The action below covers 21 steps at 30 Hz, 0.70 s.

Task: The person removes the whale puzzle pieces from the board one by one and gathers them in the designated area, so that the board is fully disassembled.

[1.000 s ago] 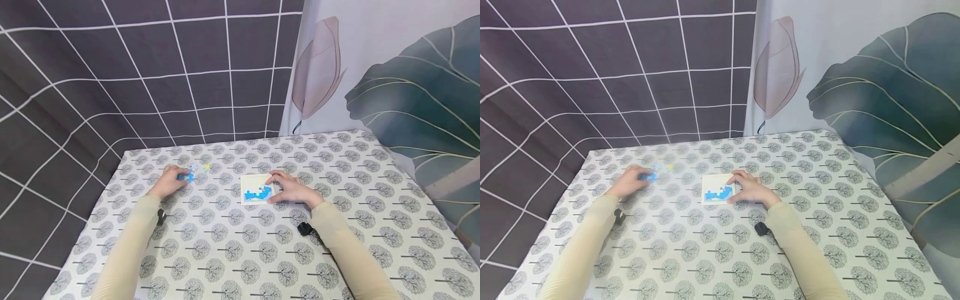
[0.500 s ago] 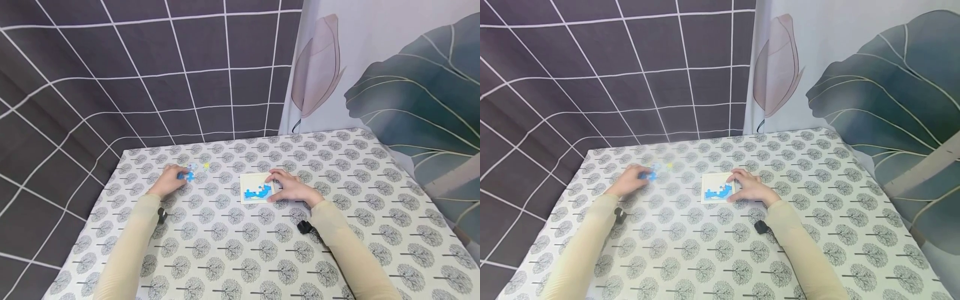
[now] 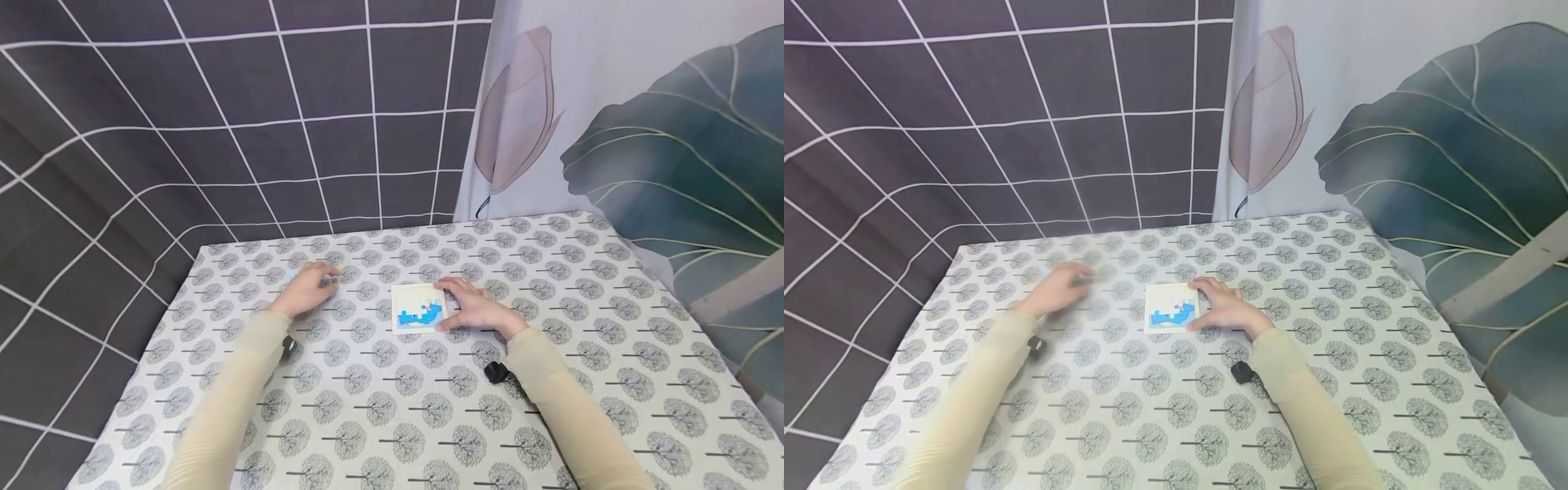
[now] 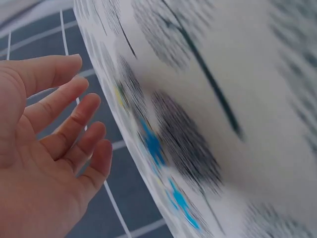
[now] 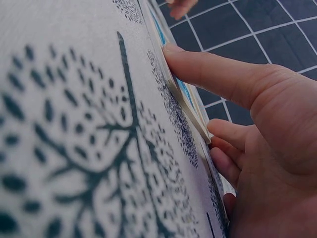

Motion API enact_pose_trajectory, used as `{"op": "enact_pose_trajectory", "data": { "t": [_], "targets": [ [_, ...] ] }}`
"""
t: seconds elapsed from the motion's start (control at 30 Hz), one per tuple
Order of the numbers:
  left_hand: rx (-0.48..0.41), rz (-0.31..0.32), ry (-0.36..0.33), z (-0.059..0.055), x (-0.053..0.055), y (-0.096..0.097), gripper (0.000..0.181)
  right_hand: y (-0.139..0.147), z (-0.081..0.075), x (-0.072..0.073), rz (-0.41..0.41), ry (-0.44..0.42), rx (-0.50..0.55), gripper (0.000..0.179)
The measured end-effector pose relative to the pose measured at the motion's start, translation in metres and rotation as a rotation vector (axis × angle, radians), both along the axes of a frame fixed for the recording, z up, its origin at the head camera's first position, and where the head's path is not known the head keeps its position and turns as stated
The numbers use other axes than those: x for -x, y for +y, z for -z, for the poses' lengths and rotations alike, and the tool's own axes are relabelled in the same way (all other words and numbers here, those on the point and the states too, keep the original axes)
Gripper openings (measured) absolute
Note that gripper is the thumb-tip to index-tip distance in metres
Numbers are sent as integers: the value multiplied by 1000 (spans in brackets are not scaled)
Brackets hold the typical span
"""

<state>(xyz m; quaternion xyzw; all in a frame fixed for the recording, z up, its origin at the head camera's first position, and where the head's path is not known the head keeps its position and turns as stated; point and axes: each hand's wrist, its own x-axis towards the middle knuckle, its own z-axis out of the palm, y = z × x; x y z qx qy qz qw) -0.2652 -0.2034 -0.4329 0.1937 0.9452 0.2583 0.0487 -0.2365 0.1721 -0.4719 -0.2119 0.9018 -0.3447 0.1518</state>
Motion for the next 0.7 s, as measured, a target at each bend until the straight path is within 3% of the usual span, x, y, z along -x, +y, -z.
{"op": "enact_pose_trajectory", "data": {
  "t": [0.37, 0.57, 0.7],
  "targets": [
    [64, 147, 138, -3, 3, 52, 38, 0, -3, -2, 8, -14, -27, 107],
    [91, 210, 140, -7, 0, 79, 40, 0, -4, -2, 2, -13, -26, 107],
    [82, 253, 142, -1, 0, 96, 39, -1, -2, -3, -1, -13, -17, 107]
  ]
}}
